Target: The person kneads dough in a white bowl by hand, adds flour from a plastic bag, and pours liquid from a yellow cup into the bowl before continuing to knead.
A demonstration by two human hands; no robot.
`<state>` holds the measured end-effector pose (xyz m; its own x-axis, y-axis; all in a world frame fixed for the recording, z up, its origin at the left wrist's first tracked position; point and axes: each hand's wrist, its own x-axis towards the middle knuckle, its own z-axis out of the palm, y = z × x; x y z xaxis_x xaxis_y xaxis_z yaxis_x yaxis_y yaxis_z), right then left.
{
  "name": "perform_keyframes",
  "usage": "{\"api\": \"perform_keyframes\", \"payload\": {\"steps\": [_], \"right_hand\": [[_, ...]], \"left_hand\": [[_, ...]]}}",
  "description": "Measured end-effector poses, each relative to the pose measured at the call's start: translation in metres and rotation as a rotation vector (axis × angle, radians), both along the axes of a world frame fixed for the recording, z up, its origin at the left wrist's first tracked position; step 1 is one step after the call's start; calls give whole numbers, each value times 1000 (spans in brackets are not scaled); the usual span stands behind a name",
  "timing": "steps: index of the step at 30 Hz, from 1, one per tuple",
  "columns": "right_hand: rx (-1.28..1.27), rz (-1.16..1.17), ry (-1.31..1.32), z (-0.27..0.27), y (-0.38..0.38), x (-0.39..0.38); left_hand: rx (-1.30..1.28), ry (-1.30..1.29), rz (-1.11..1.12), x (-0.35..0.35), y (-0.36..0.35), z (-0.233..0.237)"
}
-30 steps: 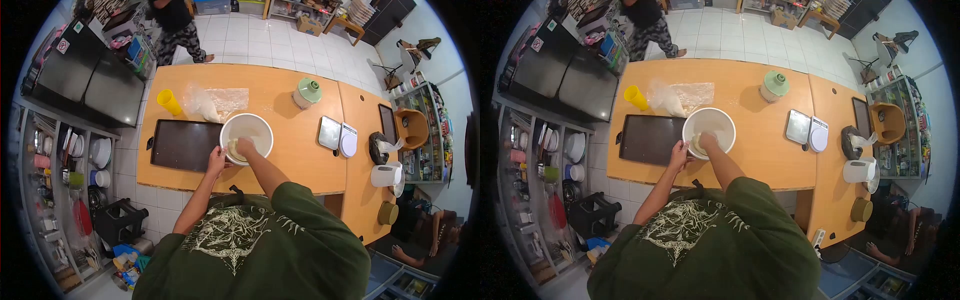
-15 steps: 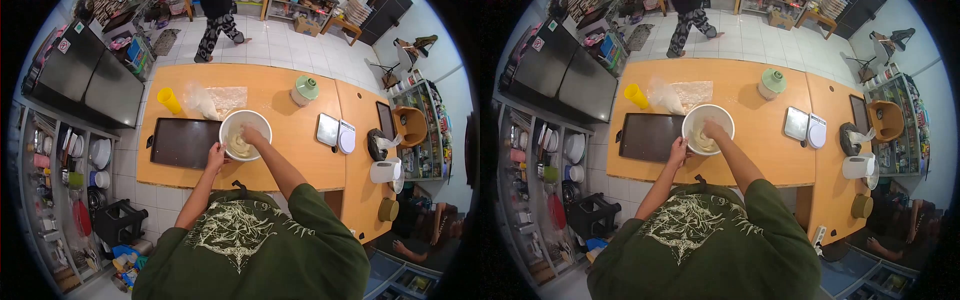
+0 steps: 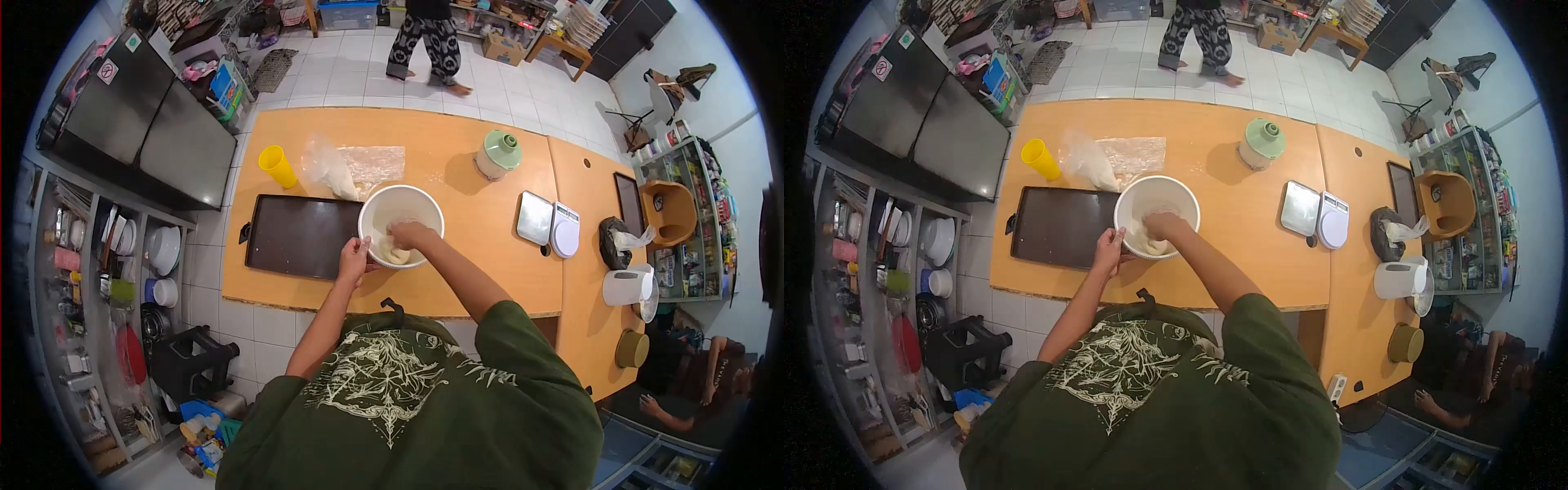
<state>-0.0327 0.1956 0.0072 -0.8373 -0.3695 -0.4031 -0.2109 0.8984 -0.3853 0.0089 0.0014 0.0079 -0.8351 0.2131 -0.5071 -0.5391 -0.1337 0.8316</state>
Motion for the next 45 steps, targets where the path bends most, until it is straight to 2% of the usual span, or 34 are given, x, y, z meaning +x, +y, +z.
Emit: {"api": "perform_keyframes", "payload": {"steps": [3, 5, 11, 15, 17, 18, 20, 24, 26, 27, 29, 30, 31, 33, 34, 35, 36, 38, 43, 45], "right_hand": [[93, -1, -30, 22, 10, 19], [84, -54, 153, 16, 13, 33], [119, -152, -19, -5, -1, 34], [77, -214, -16, -24, -15, 27], [77, -341, 30, -10, -25, 25], [75, -337, 27, -15, -27, 25], [18, -532, 16, -24, -32, 22], [18, -644, 70, -46, -26, 12], [-57, -541, -145, -55, -4, -2], [-56, -542, -146, -49, 9, -8], [-279, -536, -471, -30, 32, -19], [-63, -323, 56, -24, 31, -19], [-62, -322, 57, -19, 27, -16], [-258, -487, 326, -8, 15, -8], [-256, -486, 328, -23, 11, -11], [-144, -280, 110, -52, 9, -19], [-30, -72, -107, -52, 6, -22], [-8, -64, -74, -56, 5, -12], [-27, -64, -21, -18, 4, -3], [-56, -212, 278, 5, 2, 9]], "left_hand": [[-26, -19, 4, 1, 2, 10], [-22, -13, 12, 0, 4, 7], [1, -14, 20, 2, 3, 6], [-26, 2, -3, 0, 2, 3], [-30, 5, -15, 0, 1, 2], [-33, 12, -28, 1, 0, 0], [-45, -2, -47, 2, -3, -2], [-24, -13, -45, 1, -2, -1], [-33, -9, -51, 0, -2, -5], [-43, -1, -59, 0, -3, -7], [-41, -8, -54, 0, -2, -3], [-42, -18, -47, 1, -2, -2], [-41, -17, -46, 1, -2, 0], [-42, -27, -50, 0, -2, 2], [-40, -24, -50, 1, -2, 1], [-33, 0, -46, 1, -2, -1], [-27, 25, -41, 0, -1, 0], [-34, -1, -45, 0, -1, 3], [-76, -7, -58, -3, -5, 0], [-43, -1, -32, -4, -6, -2]]}}
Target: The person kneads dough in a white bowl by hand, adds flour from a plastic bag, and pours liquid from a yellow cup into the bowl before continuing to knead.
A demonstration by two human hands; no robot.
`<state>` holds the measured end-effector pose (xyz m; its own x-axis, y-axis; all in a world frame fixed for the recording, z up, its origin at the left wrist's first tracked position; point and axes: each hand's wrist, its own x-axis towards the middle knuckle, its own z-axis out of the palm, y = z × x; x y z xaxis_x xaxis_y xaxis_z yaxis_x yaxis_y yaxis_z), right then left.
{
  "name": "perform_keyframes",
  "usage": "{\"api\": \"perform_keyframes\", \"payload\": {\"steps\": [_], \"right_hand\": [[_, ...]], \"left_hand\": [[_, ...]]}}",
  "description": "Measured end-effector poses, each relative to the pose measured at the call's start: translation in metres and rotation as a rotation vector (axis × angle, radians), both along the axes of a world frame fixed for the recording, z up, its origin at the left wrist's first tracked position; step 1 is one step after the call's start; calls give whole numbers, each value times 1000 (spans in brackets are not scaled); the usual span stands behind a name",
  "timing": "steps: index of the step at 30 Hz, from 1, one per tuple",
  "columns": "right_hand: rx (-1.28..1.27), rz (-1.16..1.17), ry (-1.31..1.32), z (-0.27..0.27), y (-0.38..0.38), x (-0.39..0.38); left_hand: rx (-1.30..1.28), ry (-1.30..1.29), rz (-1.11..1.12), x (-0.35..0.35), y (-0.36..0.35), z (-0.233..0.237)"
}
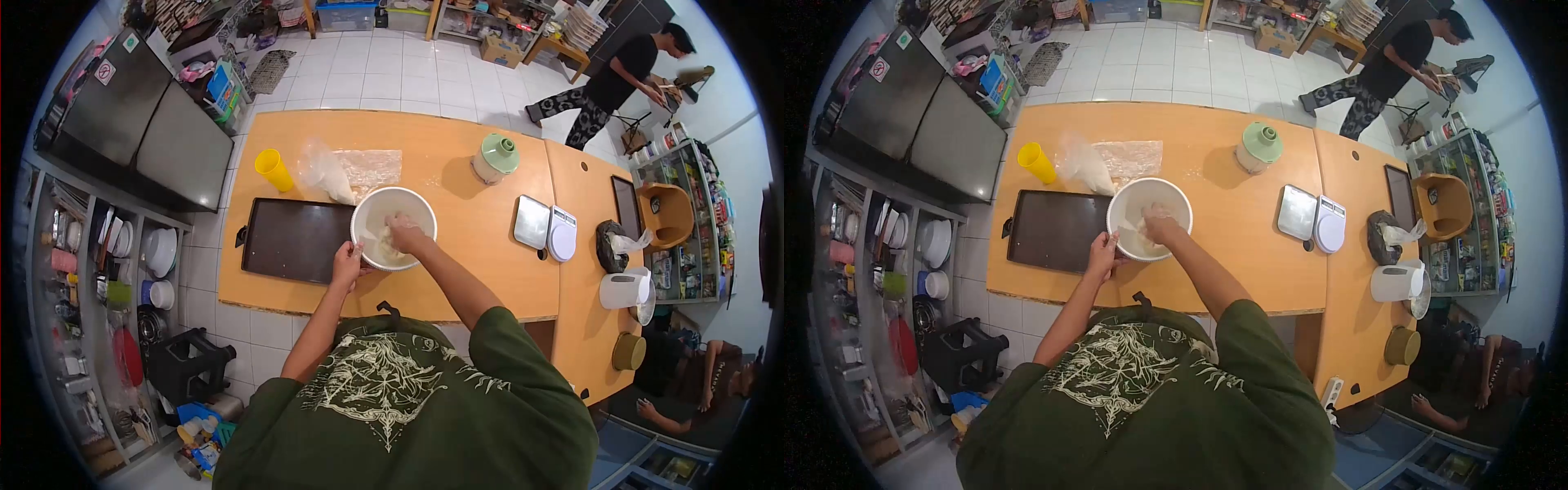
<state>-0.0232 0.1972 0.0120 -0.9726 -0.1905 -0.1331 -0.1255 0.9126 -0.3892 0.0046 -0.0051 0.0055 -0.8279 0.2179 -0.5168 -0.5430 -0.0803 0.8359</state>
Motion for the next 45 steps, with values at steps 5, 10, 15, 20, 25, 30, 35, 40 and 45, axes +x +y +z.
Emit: {"api": "perform_keyframes", "payload": {"steps": [5, 10, 15, 20, 25, 30, 35, 40, 45], "right_hand": [[28, -65, 95, 18, -2, 25], [99, 51, -208, 17, -2, 32], [155, 7, -251, 0, -12, 20], [35, -5, -252, -25, -22, 11], [-24, -179, -313, -17, -28, 3], [-112, -501, -363, -48, -24, -14], [-283, -220, -644, -49, 9, -30], [133, -133, -155, -4, -15, -1], [89, -111, -252, -26, -33, 21]], "left_hand": [[35, -6, 73, 2, 4, 9], [0, -20, 15, 1, 1, 7], [46, -20, 51, 0, 0, 4], [47, -6, 34, -2, 0, 9], [78, -10, 20, -2, -1, 6], [25, -19, -41, -2, -4, 7], [57, 4, -13, 0, -3, 4], [46, 30, -35, -3, -5, -6], [39, 40, -23, -2, -4, -3]]}}
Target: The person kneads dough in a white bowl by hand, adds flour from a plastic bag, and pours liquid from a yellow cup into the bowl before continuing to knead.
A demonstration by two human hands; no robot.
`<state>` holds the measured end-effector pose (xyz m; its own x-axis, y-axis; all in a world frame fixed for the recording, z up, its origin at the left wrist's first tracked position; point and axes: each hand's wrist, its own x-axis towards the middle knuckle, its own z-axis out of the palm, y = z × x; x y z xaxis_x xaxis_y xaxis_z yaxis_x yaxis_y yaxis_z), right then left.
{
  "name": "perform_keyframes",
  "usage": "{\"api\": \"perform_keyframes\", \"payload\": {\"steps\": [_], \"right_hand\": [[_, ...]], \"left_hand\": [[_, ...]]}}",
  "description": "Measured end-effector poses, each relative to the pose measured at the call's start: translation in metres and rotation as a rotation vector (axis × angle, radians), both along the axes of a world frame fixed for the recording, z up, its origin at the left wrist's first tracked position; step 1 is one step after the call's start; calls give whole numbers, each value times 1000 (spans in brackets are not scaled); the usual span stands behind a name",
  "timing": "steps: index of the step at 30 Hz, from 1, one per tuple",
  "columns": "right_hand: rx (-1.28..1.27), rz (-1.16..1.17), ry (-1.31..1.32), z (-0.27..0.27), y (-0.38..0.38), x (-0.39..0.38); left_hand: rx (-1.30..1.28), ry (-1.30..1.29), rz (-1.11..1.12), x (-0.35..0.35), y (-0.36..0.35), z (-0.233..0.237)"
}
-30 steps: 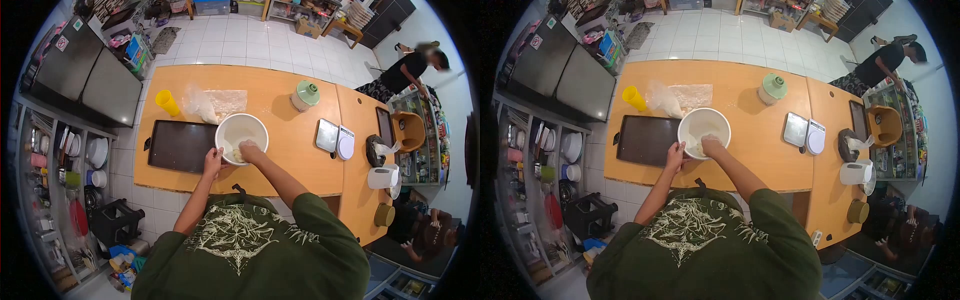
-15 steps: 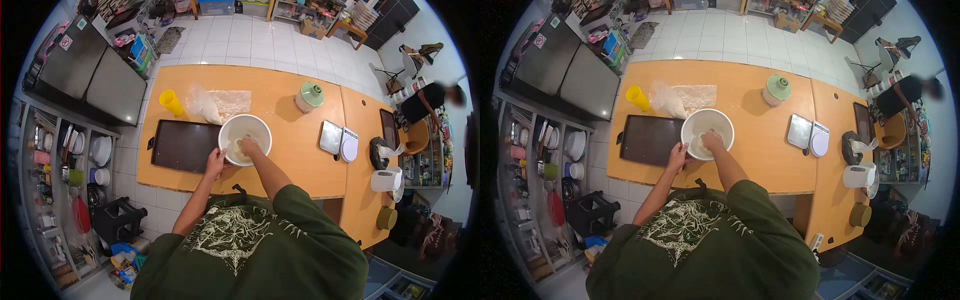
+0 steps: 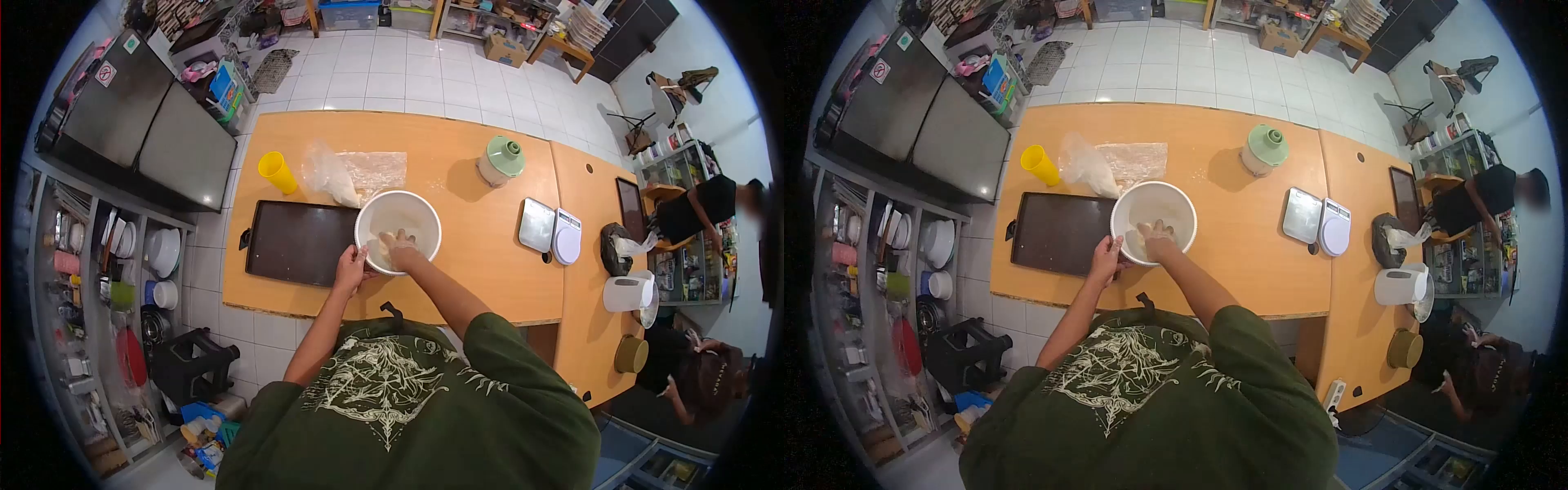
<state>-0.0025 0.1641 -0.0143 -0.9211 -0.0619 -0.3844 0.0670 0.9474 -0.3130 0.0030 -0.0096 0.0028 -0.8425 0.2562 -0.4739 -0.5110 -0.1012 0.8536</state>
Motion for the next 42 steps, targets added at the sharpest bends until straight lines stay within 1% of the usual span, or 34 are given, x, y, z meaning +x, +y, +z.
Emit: {"api": "perform_keyframes", "payload": {"steps": [1, 3, 4, 6, 8, 10, 12, 14, 16, 18, 22, 24, 26, 28, 29, 30, 31, 33, 37, 38, 40, 42], "right_hand": [[0, 3, 1, 5, -1, -1], [3, 17, -80, 15, -1, 0], [3, 16, -83, 11, -1, 0], [-17, -57, -70, 9, -2, -7], [-35, -47, -82, 11, -1, -12], [-55, -40, -94, 24, -2, -14], [-73, -46, -116, 34, -1, -15], [-56, -53, -94, 33, -1, -15], [-38, -57, -76, 28, -1, -14], [-55, -88, -99, 25, -4, -19], [-17, -104, -141, 16, -8, -19], [-90, -157, -199, -4, -7, -24], [-111, -177, -185, -24, -7, -25], [-131, -198, -170, -23, -7, -24], [-157, -223, -148, -23, -6, -22], [-182, -250, -124, -22, -4, -21], [-179, -254, -123, -21, -1, -19], [-231, -281, -193, -19, 6, -16], [-192, -292, -208, 25, 6, -5], [-185, -294, -249, 33, 5, -4], [-178, -292, -291, 33, 5, -4], [-49, -137, -217, 28, 2, -4]], "left_hand": [[0, 1, 3, -1, 0, 1], [-2, 16, 4, 1, 0, 1], [-2, 13, 2, 2, 0, 1], [-17, 3, 0, 0, 0, 3], [-26, 1, 3, 0, 0, 5], [-37, -1, 4, 1, -1, 5], [12, -14, 22, 2, 0, 4], [-8, -16, -3, -1, -2, 1], [-27, -22, -25, 1, -2, -2], [7, -6, 21, 0, -1, -3], [-6, -4, 20, 0, -1, 1], [-71, -25, -42, -2, -3, 4], [-78, -30, -52, -2, -5, 5], [-84, -35, -62, -2, -4, 3], [-42, -10, -17, -1, -2, 2], [2, 14, 26, -1, 0, 3], [5, 15, 22, -2, 1, 3], [-26, -4, 22, -3, 0, 5], [-49, 12, 8, -3, 0, 2], [-48, 9, -3, -2, 0, 1], [-45, 6, -12, -1, 0, 1], [-9, -15, -12, -1, 0, 1]]}}
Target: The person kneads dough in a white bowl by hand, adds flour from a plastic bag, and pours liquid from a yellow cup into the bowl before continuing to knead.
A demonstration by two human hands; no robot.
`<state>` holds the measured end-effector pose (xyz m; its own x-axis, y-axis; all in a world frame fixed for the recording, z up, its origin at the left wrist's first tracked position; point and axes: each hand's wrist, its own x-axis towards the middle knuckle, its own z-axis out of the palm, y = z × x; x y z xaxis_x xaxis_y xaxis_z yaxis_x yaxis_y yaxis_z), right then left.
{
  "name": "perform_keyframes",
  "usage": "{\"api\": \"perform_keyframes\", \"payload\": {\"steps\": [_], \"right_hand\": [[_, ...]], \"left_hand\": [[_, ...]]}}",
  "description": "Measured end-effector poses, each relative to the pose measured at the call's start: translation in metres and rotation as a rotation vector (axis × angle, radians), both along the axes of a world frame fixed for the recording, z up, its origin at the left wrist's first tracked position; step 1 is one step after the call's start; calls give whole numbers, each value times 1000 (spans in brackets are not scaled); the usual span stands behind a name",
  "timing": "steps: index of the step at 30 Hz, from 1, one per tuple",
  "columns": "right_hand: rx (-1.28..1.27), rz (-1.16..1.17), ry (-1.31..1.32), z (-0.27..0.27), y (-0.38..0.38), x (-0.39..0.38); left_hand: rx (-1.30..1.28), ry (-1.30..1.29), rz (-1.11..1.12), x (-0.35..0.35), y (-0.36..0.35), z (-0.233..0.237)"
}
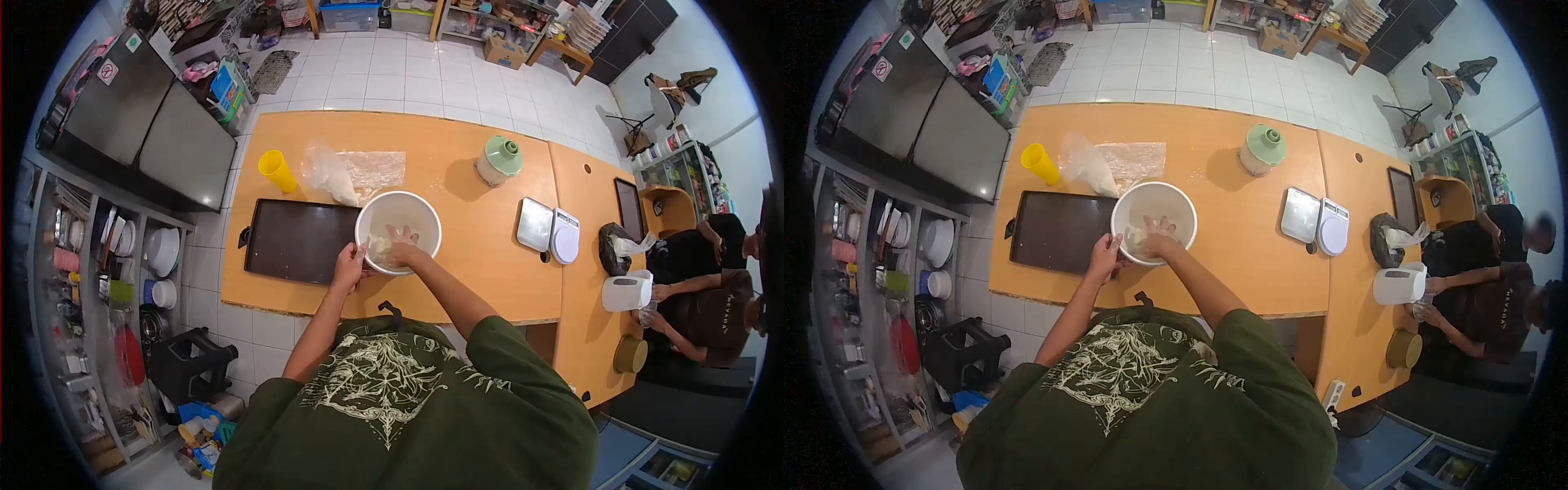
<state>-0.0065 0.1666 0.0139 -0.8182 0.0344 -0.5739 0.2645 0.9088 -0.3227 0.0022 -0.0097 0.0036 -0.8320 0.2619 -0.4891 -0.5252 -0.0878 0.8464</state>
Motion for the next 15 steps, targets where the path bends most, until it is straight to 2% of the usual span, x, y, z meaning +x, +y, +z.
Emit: {"api": "perform_keyframes", "payload": {"steps": [1, 3, 4, 6, 7, 9, 12, 15], "right_hand": [[0, 3, -1, -14, -1, -1], [190, 100, 212, -59, 0, -3], [192, 101, 212, -74, 0, -5], [42, -78, 77, -91, -7, -8], [42, -80, 81, -76, -13, -8], [-111, -383, 44, -28, -27, -3], [-29, -336, 91, -29, -32, -4], [-56, -300, 64, -17, -25, -7]], "left_hand": [[0, -1, 3, 0, -1, 0], [-6, -5, 8, 0, 1, -2], [-4, -4, 9, 1, 2, -1], [-37, -5, 20, 1, 2, 3], [-36, -1, 18, 0, 2, 3], [-13, 9, -17, 2, 0, 2], [-13, 1, -13, 2, 0, 1], [-9, 20, -6, 3, 1, 1]]}}
